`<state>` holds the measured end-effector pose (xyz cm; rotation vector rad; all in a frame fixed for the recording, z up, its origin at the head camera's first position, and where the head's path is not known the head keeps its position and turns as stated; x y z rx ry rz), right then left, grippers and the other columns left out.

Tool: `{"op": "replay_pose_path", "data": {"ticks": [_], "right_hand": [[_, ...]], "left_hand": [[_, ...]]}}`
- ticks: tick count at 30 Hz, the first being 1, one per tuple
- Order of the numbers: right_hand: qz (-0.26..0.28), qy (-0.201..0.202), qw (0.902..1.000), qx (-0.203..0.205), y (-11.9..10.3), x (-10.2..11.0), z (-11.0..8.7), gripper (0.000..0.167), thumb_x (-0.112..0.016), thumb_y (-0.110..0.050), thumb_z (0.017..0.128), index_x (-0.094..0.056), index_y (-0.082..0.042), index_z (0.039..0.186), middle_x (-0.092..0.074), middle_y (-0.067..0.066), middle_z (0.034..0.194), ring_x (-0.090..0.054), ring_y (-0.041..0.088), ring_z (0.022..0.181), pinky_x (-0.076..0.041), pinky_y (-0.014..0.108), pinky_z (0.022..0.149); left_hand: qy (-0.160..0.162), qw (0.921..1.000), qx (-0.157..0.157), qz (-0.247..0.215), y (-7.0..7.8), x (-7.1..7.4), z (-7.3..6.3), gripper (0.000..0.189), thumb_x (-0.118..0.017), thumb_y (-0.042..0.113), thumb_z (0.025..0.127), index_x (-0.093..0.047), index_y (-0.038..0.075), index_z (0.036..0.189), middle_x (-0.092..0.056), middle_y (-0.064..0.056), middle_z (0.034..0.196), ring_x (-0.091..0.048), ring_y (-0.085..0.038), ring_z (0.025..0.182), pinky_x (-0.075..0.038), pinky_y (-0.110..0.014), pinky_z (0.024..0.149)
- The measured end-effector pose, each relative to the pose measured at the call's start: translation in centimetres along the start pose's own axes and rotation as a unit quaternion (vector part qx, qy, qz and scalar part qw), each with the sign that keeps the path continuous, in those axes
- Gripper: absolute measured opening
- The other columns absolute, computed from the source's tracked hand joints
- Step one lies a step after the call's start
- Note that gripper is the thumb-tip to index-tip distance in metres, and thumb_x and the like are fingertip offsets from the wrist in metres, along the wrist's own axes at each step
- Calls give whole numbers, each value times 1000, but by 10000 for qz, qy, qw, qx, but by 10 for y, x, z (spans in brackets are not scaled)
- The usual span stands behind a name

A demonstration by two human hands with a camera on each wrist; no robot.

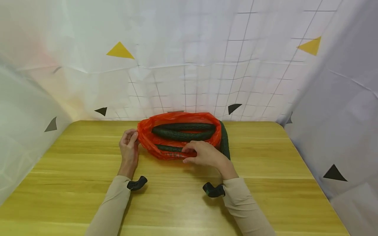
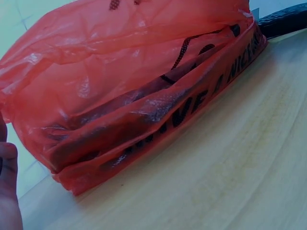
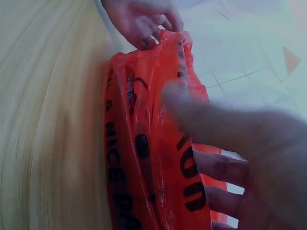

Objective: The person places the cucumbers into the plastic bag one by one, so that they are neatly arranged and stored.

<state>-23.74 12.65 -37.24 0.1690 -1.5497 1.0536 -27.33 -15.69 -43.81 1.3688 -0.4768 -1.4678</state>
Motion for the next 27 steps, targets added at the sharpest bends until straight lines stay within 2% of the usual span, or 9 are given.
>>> {"op": "replay_pose_path", "data": {"ticks": [5, 10, 13, 19, 22, 27], "right_hand": [[-312, 103, 9992, 233, -3, 5, 0, 15, -67, -19, 88, -68, -19, 103, -63, -8, 97, -60, 7, 86, -50, 28, 79], [-373, 480, 9978, 255, -8, 13, -1, 9, -65, -19, 89, -69, -19, 97, -63, -9, 93, -60, 5, 82, -50, 28, 76], [-317, 566, 9977, 210, -10, 16, -2, 10, -65, -20, 89, -69, -20, 99, -63, -9, 93, -59, 5, 80, -50, 27, 75], [12, 624, 9980, 74, -6, 23, -6, 11, -65, -24, 89, -68, -25, 100, -62, -12, 96, -57, 3, 81, -51, 32, 76], [137, 854, 9962, 80, -1, 32, -11, 11, -64, -23, 90, -68, -24, 100, -64, -11, 97, -58, 4, 84, -51, 36, 77], [297, 1291, 9911, 101, 10, 49, -21, 14, -63, -16, 91, -67, -15, 103, -67, -2, 102, -61, 12, 95, -51, 41, 84]], "left_hand": [[18, 10000, 29, -24, 0, 0, 0, 21, -65, 14, 89, -59, 0, 102, -66, -1, 92, -59, -13, 73, -48, -22, 67], [41, 10000, 53, 39, 1, 0, -1, 20, -65, 15, 89, -60, 1, 103, -65, -1, 92, -59, -13, 73, -48, -22, 67], [40, 10000, 56, 64, 2, 0, -2, 21, -65, 16, 89, -60, 1, 103, -65, -1, 93, -60, -13, 74, -48, -22, 68], [64, 9999, 94, 74, 1, 1, -2, 23, -67, 18, 88, -60, 1, 103, -65, 0, 93, -59, -13, 75, -48, -21, 67], [54, 9999, 103, 63, 1, 1, -2, 23, -66, 17, 89, -59, 1, 103, -65, 0, 94, -60, -13, 75, -49, -21, 67], [40, 9999, 88, 45, 1, 0, -2, 21, -65, 16, 89, -60, 1, 103, -65, -1, 93, -60, -13, 74, -49, -21, 66]]}}
Point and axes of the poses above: each hand's wrist, its own z-axis towards the middle knuckle, its own x-axis out of the back of the hand, y = z × x, the point moved 4 cm from there along z, towards the middle knuckle
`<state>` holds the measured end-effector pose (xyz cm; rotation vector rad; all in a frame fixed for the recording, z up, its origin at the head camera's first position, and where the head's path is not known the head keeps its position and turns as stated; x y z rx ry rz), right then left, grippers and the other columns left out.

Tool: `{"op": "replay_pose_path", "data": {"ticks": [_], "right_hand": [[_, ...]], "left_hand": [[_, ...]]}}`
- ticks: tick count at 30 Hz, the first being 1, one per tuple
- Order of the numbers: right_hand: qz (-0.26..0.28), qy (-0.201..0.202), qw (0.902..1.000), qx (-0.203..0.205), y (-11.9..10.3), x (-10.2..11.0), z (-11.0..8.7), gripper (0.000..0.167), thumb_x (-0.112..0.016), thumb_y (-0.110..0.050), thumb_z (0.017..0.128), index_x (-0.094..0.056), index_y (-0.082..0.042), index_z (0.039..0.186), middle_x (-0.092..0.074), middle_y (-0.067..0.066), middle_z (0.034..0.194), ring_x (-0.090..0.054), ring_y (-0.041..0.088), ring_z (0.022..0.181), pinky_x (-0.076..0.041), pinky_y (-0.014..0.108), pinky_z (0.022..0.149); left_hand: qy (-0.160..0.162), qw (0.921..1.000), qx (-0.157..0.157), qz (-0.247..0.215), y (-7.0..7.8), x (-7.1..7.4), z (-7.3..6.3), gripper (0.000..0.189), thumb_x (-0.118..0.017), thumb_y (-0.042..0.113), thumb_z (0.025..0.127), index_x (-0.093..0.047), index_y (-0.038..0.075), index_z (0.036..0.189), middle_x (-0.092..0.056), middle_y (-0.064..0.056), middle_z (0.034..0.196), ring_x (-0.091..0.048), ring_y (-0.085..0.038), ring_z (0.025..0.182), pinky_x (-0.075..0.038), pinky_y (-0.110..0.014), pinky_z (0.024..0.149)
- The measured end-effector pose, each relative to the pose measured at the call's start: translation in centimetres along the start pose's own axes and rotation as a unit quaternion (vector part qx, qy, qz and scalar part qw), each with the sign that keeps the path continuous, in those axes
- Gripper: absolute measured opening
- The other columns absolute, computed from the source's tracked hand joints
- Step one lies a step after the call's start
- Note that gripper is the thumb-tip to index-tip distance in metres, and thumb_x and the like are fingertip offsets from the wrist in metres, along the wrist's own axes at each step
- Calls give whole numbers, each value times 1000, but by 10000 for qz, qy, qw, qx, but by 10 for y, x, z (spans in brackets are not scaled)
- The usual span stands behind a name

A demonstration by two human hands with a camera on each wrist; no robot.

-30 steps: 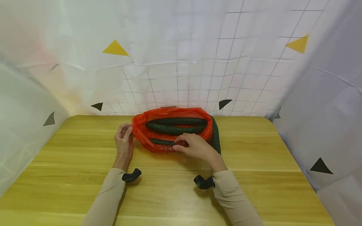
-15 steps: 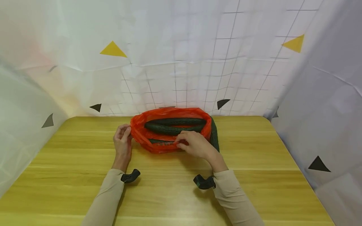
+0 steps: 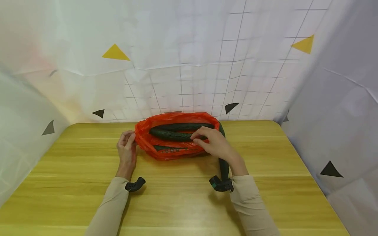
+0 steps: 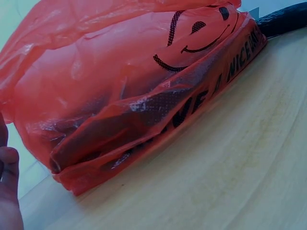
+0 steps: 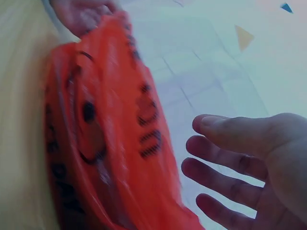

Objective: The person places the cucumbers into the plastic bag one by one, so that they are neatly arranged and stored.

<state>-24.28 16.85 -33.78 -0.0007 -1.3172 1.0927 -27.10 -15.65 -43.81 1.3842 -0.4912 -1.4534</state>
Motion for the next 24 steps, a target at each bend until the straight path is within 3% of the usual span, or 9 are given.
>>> {"op": "replay_pose_path", "data": {"ticks": [8, 18, 24], "right_hand": [[-59, 315, 9987, -402, 16, 22, -10, 19, -60, -21, 93, -65, -16, 110, -66, 2, 111, -60, 17, 102, -48, 41, 84], [22, 679, 9956, -639, 29, 34, -16, 18, -56, -13, 95, -65, -9, 110, -67, 6, 108, -63, 24, 101, -49, 45, 89], [149, 826, 9911, -1033, 44, 38, -20, 20, -53, -10, 95, -62, -4, 112, -66, 15, 111, -62, 31, 102, -48, 50, 91]], "left_hand": [[-3, 10000, -27, 62, 0, 1, -1, 19, -65, 15, 89, -60, 2, 102, -65, -1, 93, -59, -14, 74, -49, -23, 67], [-61, 10000, -27, 36, 1, 0, -2, 22, -65, 16, 89, -59, 0, 104, -65, 0, 93, -59, -14, 76, -49, -22, 68], [-54, 10000, -21, 46, 2, -2, -2, 21, -65, 15, 89, -59, 0, 103, -66, 0, 92, -58, -13, 75, -48, -22, 67]]}}
Point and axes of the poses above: each hand's wrist, its own z-axis towards the middle knuckle, its own x-axis out of the back of the hand, y = z × x, the point moved 4 cm from there along z, towards the middle knuckle
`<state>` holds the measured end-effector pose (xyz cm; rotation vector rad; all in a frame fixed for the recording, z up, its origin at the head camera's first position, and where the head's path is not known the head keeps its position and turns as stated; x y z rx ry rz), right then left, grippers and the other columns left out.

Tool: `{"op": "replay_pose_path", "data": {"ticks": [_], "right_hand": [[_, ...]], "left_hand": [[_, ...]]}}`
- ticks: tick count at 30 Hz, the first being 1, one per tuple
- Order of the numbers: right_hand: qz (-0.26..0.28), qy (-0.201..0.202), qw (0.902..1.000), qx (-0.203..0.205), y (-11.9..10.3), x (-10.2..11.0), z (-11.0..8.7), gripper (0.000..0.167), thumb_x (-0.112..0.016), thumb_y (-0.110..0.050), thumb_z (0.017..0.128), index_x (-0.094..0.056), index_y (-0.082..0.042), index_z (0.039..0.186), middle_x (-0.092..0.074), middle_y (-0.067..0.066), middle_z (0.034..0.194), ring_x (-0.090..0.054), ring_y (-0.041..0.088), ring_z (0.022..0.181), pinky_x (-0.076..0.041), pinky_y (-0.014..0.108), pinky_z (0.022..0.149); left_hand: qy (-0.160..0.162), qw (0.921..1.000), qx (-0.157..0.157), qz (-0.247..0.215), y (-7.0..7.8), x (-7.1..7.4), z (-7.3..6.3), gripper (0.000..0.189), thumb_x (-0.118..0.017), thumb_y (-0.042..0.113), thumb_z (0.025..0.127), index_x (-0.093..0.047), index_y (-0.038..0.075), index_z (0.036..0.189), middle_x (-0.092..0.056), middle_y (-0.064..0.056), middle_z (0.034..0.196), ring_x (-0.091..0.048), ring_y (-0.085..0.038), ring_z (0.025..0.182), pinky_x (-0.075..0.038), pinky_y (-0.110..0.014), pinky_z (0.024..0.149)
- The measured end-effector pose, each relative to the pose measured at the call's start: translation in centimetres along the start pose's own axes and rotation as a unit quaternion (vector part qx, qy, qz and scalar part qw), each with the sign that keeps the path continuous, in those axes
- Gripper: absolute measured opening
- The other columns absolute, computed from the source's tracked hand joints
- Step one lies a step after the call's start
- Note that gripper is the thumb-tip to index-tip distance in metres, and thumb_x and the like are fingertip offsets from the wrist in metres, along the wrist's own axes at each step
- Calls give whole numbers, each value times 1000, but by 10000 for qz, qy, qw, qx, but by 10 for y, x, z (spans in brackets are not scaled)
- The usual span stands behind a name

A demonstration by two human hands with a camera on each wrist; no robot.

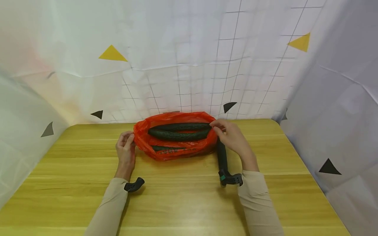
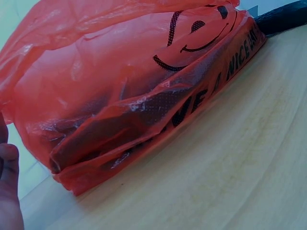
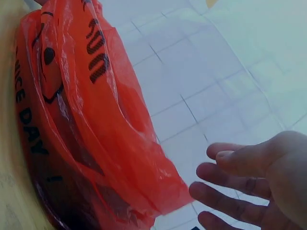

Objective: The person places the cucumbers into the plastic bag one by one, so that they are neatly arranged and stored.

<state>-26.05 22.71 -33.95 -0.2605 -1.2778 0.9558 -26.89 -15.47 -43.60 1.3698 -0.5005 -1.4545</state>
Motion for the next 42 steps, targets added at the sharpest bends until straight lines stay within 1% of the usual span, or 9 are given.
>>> {"op": "replay_pose_path", "data": {"ticks": [3, 6, 11, 17, 21, 28, 31, 35, 42], "right_hand": [[-43, -10, 9997, -254, 8, 3, -1, 24, -52, -13, 97, -60, -2, 116, -64, 17, 113, -61, 33, 103, -47, 52, 92], [-70, -14, 9991, -406, 15, 6, -2, 27, -52, -15, 97, -58, -1, 119, -62, 18, 113, -60, 34, 103, -46, 52, 92], [-87, -22, 9972, -748, 26, 7, -4, 31, -52, -16, 97, -56, -1, 123, -60, 20, 113, -59, 38, 104, -48, 52, 88], [-172, -169, 9929, -1162, 36, 5, -6, 36, -52, -19, 97, -51, -1, 127, -57, 22, 118, -58, 42, 106, -51, 50, 82], [-170, -281, 9898, -1385, 43, 2, -7, 41, -52, -20, 97, -48, 1, 131, -55, 24, 123, -57, 42, 108, -51, 50, 83], [81, -118, 9841, -1768, 56, -6, -9, 43, -49, -20, 97, -46, 5, 131, -54, 27, 121, -60, 41, 105, -52, 45, 83], [78, -273, 9817, -1884, 62, -12, -10, 47, -50, -23, 97, -42, 6, 134, -53, 28, 122, -58, 43, 107, -52, 44, 83], [-115, -473, 9781, -2022, 67, -17, -11, 55, -52, -29, 96, -39, 6, 137, -53, 29, 125, -56, 43, 111, -51, 47, 86], [-362, -824, 9711, -2209, 72, -26, -11, 62, -51, -35, 95, -37, 7, 138, -53, 30, 125, -50, 43, 115, -41, 53, 97]], "left_hand": [[0, 10000, 15, -1, 0, 0, 0, 23, -65, 16, 89, -59, 0, 104, -66, 0, 93, -58, -13, 75, -48, -22, 66], [6, 10000, 6, -5, 0, 0, 1, 22, -66, 17, 88, -59, 1, 103, -65, 0, 93, -58, -13, 74, -48, -22, 66], [39, 10000, 2, 21, -1, 0, 1, 21, -66, 16, 88, -60, 1, 102, -66, 0, 92, -58, -13, 73, -48, -22, 65], [68, 10000, 52, 46, -2, 1, 1, 25, -66, 17, 89, -58, -1, 104, -65, 0, 93, -58, -13, 75, -48, -22, 67], [55, 10000, 58, 48, -2, 1, 1, 26, -65, 17, 89, -57, -2, 105, -64, -1, 93, -58, -13, 76, -49, -22, 68], [14, 10000, 45, 24, -2, 1, 1, 27, -66, 18, 88, -58, -2, 105, -64, -1, 93, -58, -13, 75, -49, -21, 67], [-5, 10000, 54, -19, -1, 1, 1, 27, -67, 18, 88, -58, -1, 104, -64, -1, 93, -58, -13, 75, -49, -21, 67], [15, 10000, 84, -36, -2, 1, 1, 27, -68, 18, 87, -58, -1, 104, -64, -1, 94, -58, -14, 77, -49, -21, 67], [46, 9999, 128, 19, -1, 1, 1, 28, -66, 18, 88, -57, -2, 106, -64, -2, 95, -59, -15, 79, -50, -21, 69]]}}
Point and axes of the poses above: each hand's wrist, its own z-axis towards the middle knuckle, its own x-axis out of the back of the hand, y = z × x, the point moved 4 cm from there along z, towards the middle knuckle
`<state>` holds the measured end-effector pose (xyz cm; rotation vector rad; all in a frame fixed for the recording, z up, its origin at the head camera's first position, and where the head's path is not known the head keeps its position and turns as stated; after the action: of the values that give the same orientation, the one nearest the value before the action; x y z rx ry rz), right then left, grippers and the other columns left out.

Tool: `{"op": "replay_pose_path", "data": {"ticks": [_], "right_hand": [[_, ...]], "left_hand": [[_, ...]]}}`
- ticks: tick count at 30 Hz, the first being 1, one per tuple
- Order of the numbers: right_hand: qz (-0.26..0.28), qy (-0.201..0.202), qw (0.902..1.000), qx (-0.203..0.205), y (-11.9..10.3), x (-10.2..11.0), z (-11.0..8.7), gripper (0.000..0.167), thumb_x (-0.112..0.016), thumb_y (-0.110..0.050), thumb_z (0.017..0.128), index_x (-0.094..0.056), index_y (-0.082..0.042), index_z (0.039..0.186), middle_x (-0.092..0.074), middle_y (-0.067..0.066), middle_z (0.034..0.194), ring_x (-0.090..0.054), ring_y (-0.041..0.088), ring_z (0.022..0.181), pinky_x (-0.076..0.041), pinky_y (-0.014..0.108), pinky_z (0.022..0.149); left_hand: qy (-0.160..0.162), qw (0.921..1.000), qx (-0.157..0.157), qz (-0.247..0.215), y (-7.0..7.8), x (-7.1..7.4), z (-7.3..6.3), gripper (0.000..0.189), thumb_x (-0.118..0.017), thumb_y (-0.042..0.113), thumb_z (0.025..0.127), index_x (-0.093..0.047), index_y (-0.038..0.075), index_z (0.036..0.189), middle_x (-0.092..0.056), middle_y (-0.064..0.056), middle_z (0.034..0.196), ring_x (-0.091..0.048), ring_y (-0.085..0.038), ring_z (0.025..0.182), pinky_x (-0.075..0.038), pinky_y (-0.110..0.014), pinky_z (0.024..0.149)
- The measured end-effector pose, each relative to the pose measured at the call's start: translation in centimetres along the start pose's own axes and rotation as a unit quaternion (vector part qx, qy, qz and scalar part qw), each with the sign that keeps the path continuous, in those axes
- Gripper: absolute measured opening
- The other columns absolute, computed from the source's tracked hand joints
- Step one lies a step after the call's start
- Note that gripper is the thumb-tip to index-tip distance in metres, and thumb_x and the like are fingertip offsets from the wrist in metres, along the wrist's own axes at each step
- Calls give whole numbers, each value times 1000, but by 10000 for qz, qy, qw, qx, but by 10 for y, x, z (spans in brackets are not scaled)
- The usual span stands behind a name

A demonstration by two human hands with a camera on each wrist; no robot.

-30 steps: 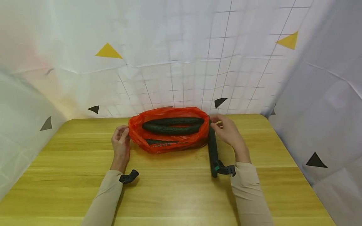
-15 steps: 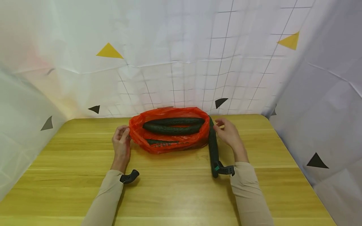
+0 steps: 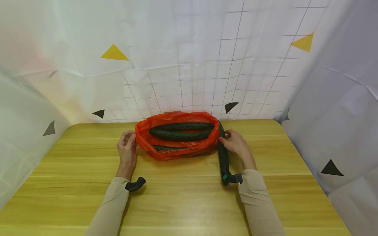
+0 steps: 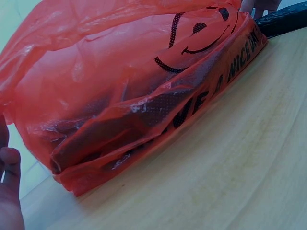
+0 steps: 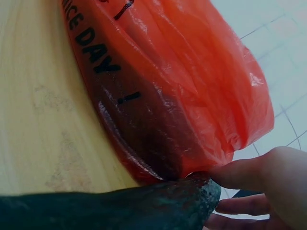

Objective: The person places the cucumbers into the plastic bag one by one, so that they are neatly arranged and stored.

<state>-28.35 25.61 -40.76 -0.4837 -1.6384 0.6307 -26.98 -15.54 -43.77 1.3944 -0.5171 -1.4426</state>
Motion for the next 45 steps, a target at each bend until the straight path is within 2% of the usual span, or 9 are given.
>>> {"op": "replay_pose_path", "data": {"ticks": [7, 15, 27, 35, 41, 45], "right_hand": [[-192, -99, 9998, -40, 2, -4, 1, 64, -52, -37, 93, -40, 10, 135, -55, 31, 121, -52, 41, 111, -41, 52, 96], [-229, -215, 9994, -137, 4, -6, 4, 66, -54, -38, 92, -40, 10, 135, -56, 31, 119, -57, 39, 104, -45, 48, 92], [-56, -267, 9992, -307, 6, -8, 5, 66, -53, -37, 92, -38, 9, 137, -56, 30, 121, -61, 35, 101, -49, 44, 88], [211, -128, 9989, -406, 9, -7, 5, 65, -56, -35, 90, -40, 8, 136, -54, 30, 124, -59, 36, 105, -49, 43, 89], [197, 75, 9993, -321, 10, -2, 4, 63, -55, -33, 91, -41, 9, 135, -54, 31, 124, -55, 39, 109, -46, 46, 92], [230, 277, 9991, -223, 9, 7, 2, 62, -55, -35, 92, -42, 8, 135, -54, 31, 123, -56, 38, 104, -48, 40, 85]], "left_hand": [[-16, 9999, -12, 113, 0, 0, 0, 37, -66, 20, 88, -54, -7, 110, -63, -2, 97, -58, -15, 81, -49, -22, 71], [-18, 9999, -68, 99, 1, 0, 0, 27, -66, 19, 88, -58, -1, 106, -64, -1, 96, -59, -14, 79, -49, -23, 70], [-33, 9999, -27, 144, 1, 0, 0, 31, -65, 19, 89, -56, -4, 108, -64, 0, 95, -58, -13, 79, -47, -23, 70], [-7, 9998, -7, 182, 0, 0, 0, 33, -67, 20, 88, -56, -4, 108, -64, 0, 95, -58, -13, 78, -47, -23, 69], [2, 9999, -9, 167, 0, 0, 0, 30, -67, 21, 88, -58, -1, 106, -64, 0, 94, -58, -14, 77, -47, -23, 69], [-5, 9999, -10, 151, 0, 0, 1, 28, -66, 20, 88, -58, -1, 105, -64, 0, 93, -58, -14, 77, -47, -24, 69]]}}
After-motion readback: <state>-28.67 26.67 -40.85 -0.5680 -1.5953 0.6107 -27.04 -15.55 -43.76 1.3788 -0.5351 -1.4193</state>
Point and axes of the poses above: each hand's wrist, its own z-axis towards the middle knuckle, its own x-axis out of the back of the hand, y = z × x, the point moved 4 cm from there along z, towards the middle knuckle
